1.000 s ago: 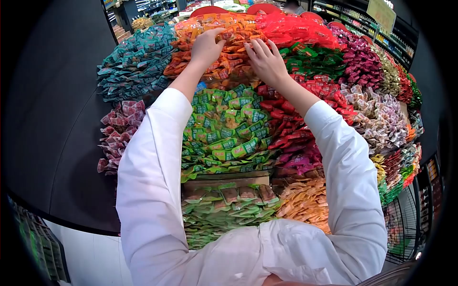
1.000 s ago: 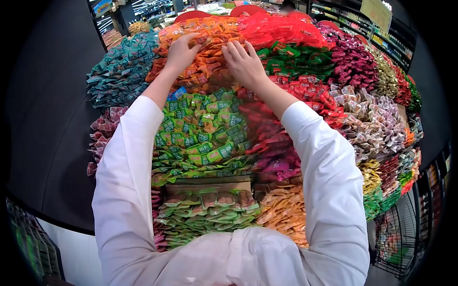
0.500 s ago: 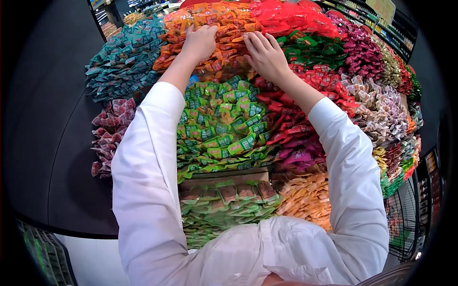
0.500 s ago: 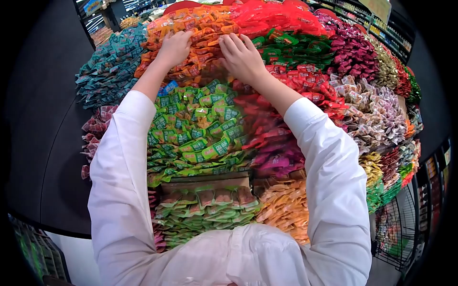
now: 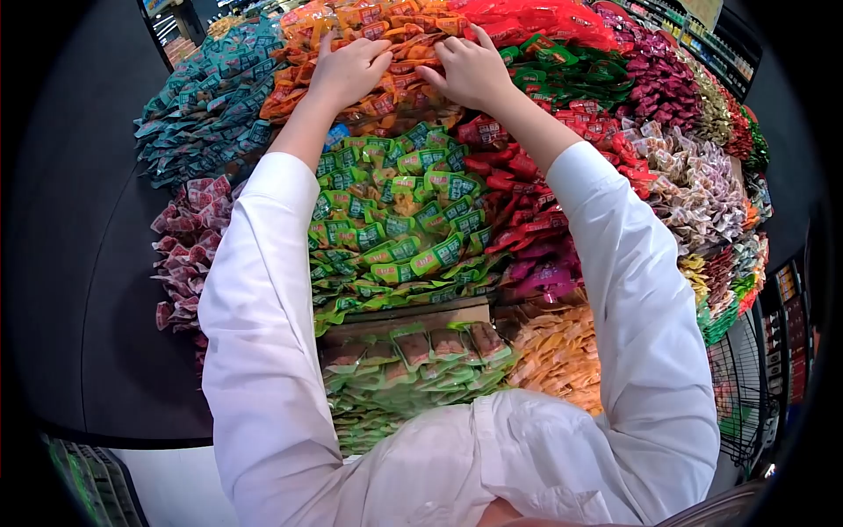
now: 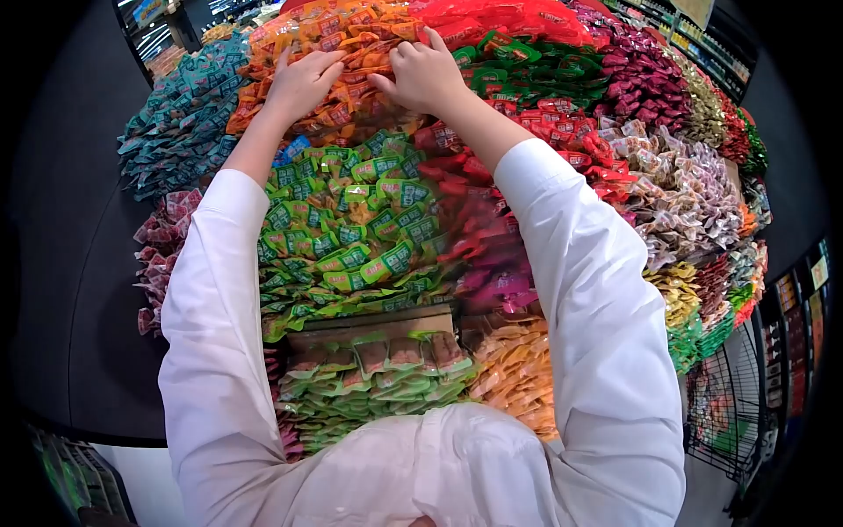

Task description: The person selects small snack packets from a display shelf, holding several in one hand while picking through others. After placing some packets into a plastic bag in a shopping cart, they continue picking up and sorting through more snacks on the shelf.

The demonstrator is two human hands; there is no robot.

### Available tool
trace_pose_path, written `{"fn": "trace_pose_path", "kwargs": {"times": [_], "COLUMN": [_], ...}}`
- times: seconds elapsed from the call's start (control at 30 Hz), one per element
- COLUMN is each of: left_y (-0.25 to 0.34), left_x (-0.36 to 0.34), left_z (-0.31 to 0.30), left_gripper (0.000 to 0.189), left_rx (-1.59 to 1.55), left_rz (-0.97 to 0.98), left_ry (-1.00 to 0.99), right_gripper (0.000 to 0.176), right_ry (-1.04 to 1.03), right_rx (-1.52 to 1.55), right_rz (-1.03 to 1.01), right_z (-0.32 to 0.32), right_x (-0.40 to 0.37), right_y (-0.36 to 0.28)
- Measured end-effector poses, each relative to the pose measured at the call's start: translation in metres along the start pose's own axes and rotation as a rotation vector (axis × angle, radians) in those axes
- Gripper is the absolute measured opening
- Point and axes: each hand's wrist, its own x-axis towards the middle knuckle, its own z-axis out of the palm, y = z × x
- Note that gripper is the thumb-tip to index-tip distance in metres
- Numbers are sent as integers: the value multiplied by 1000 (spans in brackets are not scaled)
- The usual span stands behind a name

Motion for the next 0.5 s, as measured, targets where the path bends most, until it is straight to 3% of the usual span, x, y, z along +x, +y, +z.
{"fn": "trace_pose_path", "kwargs": {"times": [0.23, 0.3, 0.37, 0.5], "left_y": [2, 4, 12, 18], "left_x": [-9, -3, 5, 12], "left_z": [10, 9, 0, 3], "left_gripper": [47, 47, 50, 52], "left_rx": [159, 124, 127, 187], "left_rz": [133, 117, -36, -86], "left_ry": [105, 97, -113, -113], "right_gripper": [56, 54, 51, 47], "right_ry": [-41, -27, -110, -237], "right_rx": [43, 13, -1, -15], "right_rz": [31, 17, 31, 47], "right_z": [6, 5, -2, -8], "right_x": [9, 8, 8, 5], "right_y": [5, 3, 2, 1]}}
